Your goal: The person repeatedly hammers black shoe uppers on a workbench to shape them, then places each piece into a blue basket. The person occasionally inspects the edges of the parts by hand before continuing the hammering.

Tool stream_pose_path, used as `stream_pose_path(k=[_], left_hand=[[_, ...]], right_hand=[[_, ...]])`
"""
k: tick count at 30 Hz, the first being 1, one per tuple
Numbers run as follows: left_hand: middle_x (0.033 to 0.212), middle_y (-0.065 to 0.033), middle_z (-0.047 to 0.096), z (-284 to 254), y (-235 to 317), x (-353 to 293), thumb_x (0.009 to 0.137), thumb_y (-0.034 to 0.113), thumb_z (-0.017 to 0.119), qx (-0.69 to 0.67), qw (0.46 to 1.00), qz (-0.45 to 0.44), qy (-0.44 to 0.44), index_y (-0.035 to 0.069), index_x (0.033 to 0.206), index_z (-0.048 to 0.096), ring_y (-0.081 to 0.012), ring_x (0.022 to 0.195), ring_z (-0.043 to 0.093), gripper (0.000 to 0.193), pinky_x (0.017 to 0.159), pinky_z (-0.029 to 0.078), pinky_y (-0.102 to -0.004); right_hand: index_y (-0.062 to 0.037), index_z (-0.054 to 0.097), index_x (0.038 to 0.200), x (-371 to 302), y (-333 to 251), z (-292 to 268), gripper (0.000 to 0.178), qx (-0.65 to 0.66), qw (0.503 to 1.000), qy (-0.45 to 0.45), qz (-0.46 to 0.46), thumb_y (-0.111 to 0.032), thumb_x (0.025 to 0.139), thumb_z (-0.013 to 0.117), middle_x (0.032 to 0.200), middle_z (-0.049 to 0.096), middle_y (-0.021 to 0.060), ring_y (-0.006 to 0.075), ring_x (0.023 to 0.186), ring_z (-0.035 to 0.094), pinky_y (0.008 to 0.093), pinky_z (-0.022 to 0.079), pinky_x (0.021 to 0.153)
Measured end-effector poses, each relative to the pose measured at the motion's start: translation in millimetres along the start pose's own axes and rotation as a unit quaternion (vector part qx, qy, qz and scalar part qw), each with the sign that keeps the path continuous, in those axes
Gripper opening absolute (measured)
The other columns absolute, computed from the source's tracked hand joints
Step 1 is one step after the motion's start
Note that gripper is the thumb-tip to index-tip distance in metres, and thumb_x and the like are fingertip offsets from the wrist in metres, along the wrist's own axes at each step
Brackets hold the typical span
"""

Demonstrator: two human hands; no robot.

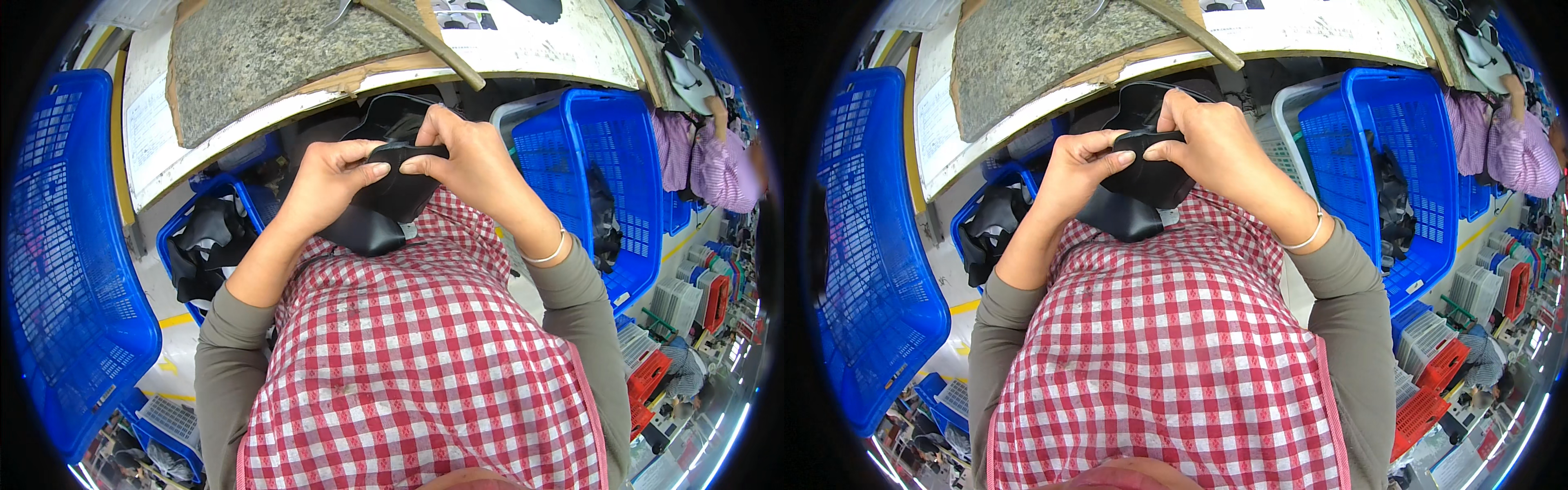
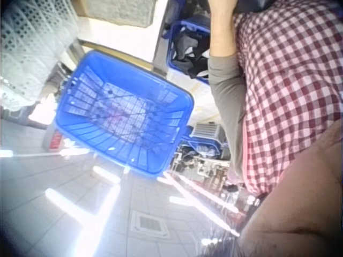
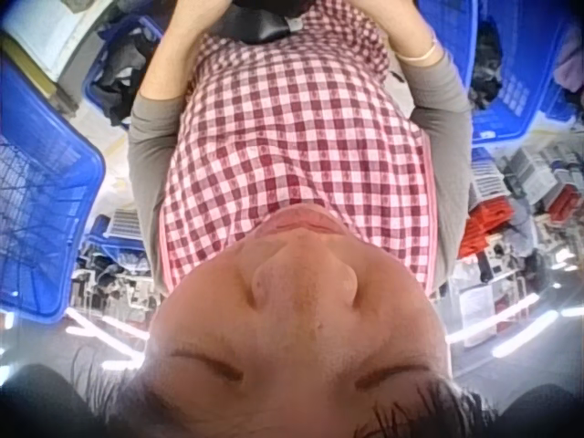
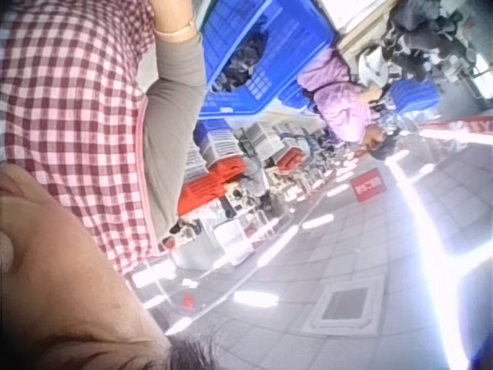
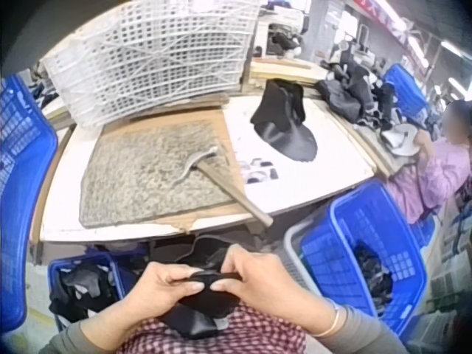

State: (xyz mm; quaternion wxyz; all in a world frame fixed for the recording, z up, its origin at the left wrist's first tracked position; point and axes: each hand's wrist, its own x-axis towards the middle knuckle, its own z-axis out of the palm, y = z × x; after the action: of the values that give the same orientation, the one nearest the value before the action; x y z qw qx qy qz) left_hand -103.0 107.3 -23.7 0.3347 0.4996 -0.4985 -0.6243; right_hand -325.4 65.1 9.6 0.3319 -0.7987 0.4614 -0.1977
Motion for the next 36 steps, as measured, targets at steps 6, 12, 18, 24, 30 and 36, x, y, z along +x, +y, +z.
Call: stream_pose_path(k=[6,12,18,24,30,36], left_hand=[[0.095,-0.0022,0.074,-10,22,8,0.094,0.006,0.074,0.125,0.992,0.008,-0.036,-0.001,0.118,0.075,-0.0061,0.088,0.063,0.025,0.079,0.053,-0.0244],[0.087,0.0010,0.070,-10,45,19,0.092,0.006,0.075,0.214,0.975,0.025,-0.050,-0.003,0.103,0.075,-0.0038,0.080,0.058,0.014,0.073,0.050,-0.0245],[0.083,0.0025,0.067,-15,45,32,0.092,0.004,0.074,0.204,0.974,0.048,-0.089,-0.002,0.099,0.073,-0.0037,0.078,0.056,0.010,0.070,0.048,-0.0243],[0.093,-0.0052,0.073,-1,37,25,0.090,0.002,0.074,0.265,0.942,0.205,0.019,-0.001,0.106,0.072,-0.0138,0.082,0.067,0.016,0.075,0.053,-0.0287],[0.089,-0.0128,0.071,9,39,-20,0.080,-0.002,0.077,0.295,0.883,0.354,0.087,0.003,0.099,0.071,-0.0296,0.076,0.070,0.020,0.066,0.055,-0.0359],[0.089,-0.0107,0.072,-6,24,-54,0.067,0.008,0.074,0.365,0.752,0.537,0.117,0.001,0.097,0.071,-0.0280,0.080,0.071,0.031,0.068,0.057,-0.0349]], right_hand=[[-0.0033,0.060,0.090,2,0,3,0.038,0.008,1.000,0.014,-0.015,-0.024,0.077,0.089,0.074,0.069,0.0158,0.0356,0.069,0.070,0.0429,0.053,0.061],[-0.0044,0.060,0.091,4,2,5,0.039,0.003,0.999,0.031,-0.036,-0.025,0.075,0.089,0.079,0.071,0.0147,0.0373,0.074,0.071,0.0447,0.054,0.064],[-0.0053,0.059,0.094,5,8,9,0.039,0.000,0.996,0.063,-0.064,-0.024,0.077,0.088,0.078,0.070,0.0137,0.0372,0.077,0.071,0.0450,0.054,0.065],[-0.0047,0.058,0.095,11,10,9,0.038,0.004,0.996,0.064,-0.055,-0.018,0.075,0.088,0.087,0.070,0.0137,0.0370,0.083,0.070,0.0462,0.054,0.068],[-0.0073,0.062,0.095,-18,-7,-15,0.030,-0.119,0.966,0.034,-0.228,-0.011,0.070,0.079,0.086,0.063,0.0082,0.0284,0.087,0.062,0.0407,0.050,0.075],[-0.0156,0.059,0.077,-39,-24,-19,0.022,-0.212,0.844,0.201,-0.451,-0.010,0.063,0.076,0.089,0.071,0.0017,0.0163,0.075,0.059,0.0288,0.042,0.064]])
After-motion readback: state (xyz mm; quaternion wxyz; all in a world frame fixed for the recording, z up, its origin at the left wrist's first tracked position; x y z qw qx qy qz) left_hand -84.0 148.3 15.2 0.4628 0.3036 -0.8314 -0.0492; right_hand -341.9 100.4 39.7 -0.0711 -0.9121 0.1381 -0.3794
